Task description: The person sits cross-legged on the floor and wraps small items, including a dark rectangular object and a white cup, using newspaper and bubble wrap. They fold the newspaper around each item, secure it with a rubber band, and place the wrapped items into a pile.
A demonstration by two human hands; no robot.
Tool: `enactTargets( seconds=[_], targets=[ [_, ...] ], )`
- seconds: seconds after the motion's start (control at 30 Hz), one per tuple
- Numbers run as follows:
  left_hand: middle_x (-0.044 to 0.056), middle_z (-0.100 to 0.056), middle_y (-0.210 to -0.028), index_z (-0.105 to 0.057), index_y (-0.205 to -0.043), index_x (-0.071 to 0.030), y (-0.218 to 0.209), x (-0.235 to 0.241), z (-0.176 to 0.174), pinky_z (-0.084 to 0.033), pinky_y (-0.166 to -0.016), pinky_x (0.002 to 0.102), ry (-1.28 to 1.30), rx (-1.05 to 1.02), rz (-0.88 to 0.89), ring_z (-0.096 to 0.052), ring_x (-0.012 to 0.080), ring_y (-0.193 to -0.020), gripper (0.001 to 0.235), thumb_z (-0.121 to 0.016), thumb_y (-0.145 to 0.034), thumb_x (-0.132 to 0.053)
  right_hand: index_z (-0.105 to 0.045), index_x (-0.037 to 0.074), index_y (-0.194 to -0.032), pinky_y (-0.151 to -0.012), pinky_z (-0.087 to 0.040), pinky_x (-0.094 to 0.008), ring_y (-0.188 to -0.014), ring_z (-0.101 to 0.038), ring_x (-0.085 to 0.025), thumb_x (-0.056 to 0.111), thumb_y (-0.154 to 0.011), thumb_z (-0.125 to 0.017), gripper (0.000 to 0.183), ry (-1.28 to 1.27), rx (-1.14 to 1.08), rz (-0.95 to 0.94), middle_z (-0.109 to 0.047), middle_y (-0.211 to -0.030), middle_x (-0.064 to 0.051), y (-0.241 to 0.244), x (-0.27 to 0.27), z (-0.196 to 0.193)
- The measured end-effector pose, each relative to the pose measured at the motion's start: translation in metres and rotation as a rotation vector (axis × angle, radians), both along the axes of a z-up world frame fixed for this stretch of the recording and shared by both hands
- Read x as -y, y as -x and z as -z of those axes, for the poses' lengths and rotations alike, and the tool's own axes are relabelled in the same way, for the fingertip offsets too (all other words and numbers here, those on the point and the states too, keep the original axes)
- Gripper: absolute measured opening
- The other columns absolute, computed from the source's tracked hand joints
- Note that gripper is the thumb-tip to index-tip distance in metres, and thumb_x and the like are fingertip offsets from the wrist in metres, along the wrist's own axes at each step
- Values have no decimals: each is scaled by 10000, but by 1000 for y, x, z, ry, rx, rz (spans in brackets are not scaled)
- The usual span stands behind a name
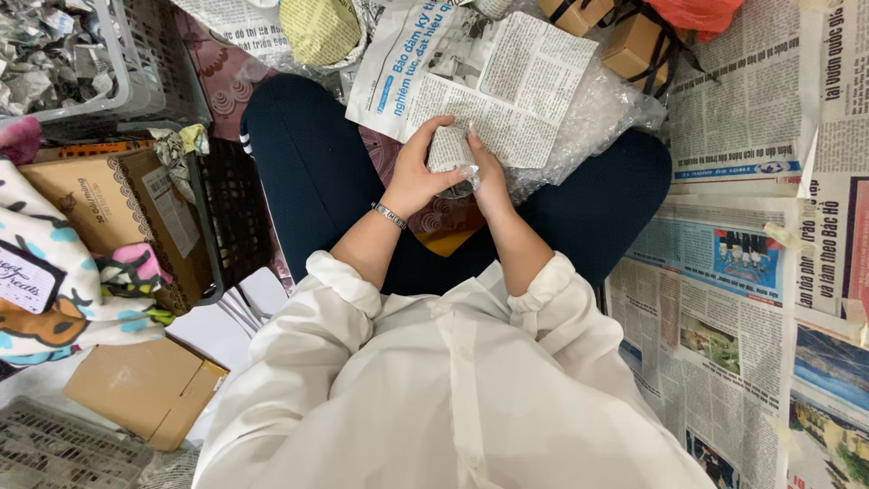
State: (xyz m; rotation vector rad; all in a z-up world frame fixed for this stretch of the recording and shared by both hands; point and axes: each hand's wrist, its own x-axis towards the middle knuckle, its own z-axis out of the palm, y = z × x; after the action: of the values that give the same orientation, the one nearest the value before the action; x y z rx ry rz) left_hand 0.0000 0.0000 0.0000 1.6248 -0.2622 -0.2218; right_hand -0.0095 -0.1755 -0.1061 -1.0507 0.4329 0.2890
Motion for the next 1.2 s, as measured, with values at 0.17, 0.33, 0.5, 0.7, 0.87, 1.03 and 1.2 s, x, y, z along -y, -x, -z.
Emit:
enactTargets(
  seconds=[0.17, 0.33, 0.5, 0.7, 0.87, 1.03, 1.2],
  targets=[
    [138, -631, -1367, -506, -1446, -42, 0, 0, 3, -497, -1099, 346, 47, 2, 10, -609, 213, -1278, 778, -898, -795, -212, -493, -77, -1463, -1073, -460, -348, -1263, -590, -232, 430, -1027, -564, 673, -44, 8, 14, -577, -1420, -164, 0, -1, -6],
    [145, -628, -1370, -514, -1441, -37, -1, 0, 3, -486, -1114, 365, 26, 34, 5, -604, 228, -1293, 772, -899, -796, -211, -514, -73, -1442, -1071, -458, -332, -1258, -592, -214, 430, -1029, -563, 652, -9, 27, 11, -587, -1414, -151, 0, 0, -9],
    [152, -630, -1373, -524, -1430, -36, 0, 0, 0, -490, -1106, 371, -19, 50, -15, -612, 237, -1293, 777, -902, -776, -216, -531, -95, -1411, -1047, -467, -329, -1211, -619, -215, 431, -1012, -574, 662, 41, -15, 7, -618, -1367, -158, -2, -2, -19],
    [108, -650, -1300, -549, -1427, -48, -5, -5, -8, -517, -1064, 343, 128, -159, -43, -631, 220, -1201, 754, -862, -755, -189, -730, 87, -1407, -979, -527, -391, -1099, -715, -266, 377, -1232, -414, 463, 1168, -116, -536, -770, -1217, -210, 2, 5, -80],
    [86, -587, -1459, -558, -1460, -35, -35, -15, -23, -413, -1224, 340, 331, -24, -83, -548, 211, -1389, 645, -818, -901, -227, -353, 145, -1606, -976, -561, -360, -1205, -654, -223, 127, -1038, -590, 616, 716, 468, -244, -523, -1521, -160, 4, 7, -154],
    [82, -580, -1457, -523, -1486, -48, -74, -6, -47, -453, -1201, 352, 412, 1, 33, -567, 202, -1341, 732, -848, -888, -317, -238, 157, -1646, -950, -569, -356, -1169, -642, -257, 95, -910, -736, 891, 765, 406, -387, -440, -1577, -172, -40, 0, -218],
    [86, -546, -1526, -497, -1522, -33, -89, -13, -49, -439, -1171, 330, 633, 3, 63, -546, 191, -1354, 848, -782, -894, -527, -258, 132, -1641, -1046, -543, -392, -1354, -555, -289, 101, -828, -822, 989, 861, 566, -423, -340, -1616, -221, -61, 7, -256]
  ],
)
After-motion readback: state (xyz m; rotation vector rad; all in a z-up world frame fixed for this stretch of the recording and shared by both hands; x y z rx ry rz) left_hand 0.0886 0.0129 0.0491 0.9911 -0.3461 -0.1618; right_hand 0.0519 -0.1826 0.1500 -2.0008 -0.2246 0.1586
